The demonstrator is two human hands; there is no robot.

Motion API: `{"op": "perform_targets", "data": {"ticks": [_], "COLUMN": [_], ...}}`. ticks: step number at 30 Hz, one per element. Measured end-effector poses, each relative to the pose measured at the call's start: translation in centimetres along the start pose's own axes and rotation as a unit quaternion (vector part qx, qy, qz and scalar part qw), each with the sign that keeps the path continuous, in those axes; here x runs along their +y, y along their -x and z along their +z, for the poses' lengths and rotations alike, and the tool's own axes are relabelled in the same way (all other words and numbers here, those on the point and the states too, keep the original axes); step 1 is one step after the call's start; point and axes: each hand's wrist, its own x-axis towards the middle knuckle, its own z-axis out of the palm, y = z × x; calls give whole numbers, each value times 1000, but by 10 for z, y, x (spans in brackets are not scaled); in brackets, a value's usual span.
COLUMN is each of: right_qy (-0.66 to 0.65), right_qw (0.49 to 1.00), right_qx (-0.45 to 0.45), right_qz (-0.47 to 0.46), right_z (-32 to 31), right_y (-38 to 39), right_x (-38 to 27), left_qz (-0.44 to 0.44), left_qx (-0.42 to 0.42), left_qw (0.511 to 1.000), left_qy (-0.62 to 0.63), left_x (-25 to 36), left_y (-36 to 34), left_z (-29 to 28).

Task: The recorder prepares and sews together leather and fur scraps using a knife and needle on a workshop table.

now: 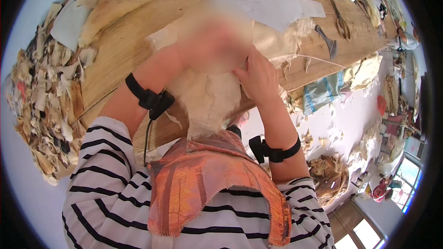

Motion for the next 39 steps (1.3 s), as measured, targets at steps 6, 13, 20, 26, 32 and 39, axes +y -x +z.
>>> {"op": "perform_targets", "data": {"ticks": [6, 13, 20, 26, 32, 39], "right_qy": [-22, -29, 15, 54, 22, -16], "right_qw": [999, 999, 995, 993, 983, 982], "right_qx": [-5, 3, 43, 29, 36, 49], "right_qz": [40, 36, -86, -105, -178, -180], "right_z": [-2, 0, -7, -13, -14, 1], "right_y": [-3, -5, -27, -32, -41, -36], "right_x": [-4, 0, 15, 21, 23, 28], "left_qz": [16, -17, -17, -20, -31, -32], "left_qx": [16, 20, 52, 55, 34, 58], "left_qw": [1000, 999, 998, 998, 999, 997], "left_qy": [0, 26, 9, -20, -9, -35], "left_x": [-10, -22, -16, -14, -14, -12], "left_y": [-3, -9, -8, -6, -6, -5], "left_z": [3, 12, 15, 15, 14, 17]}}
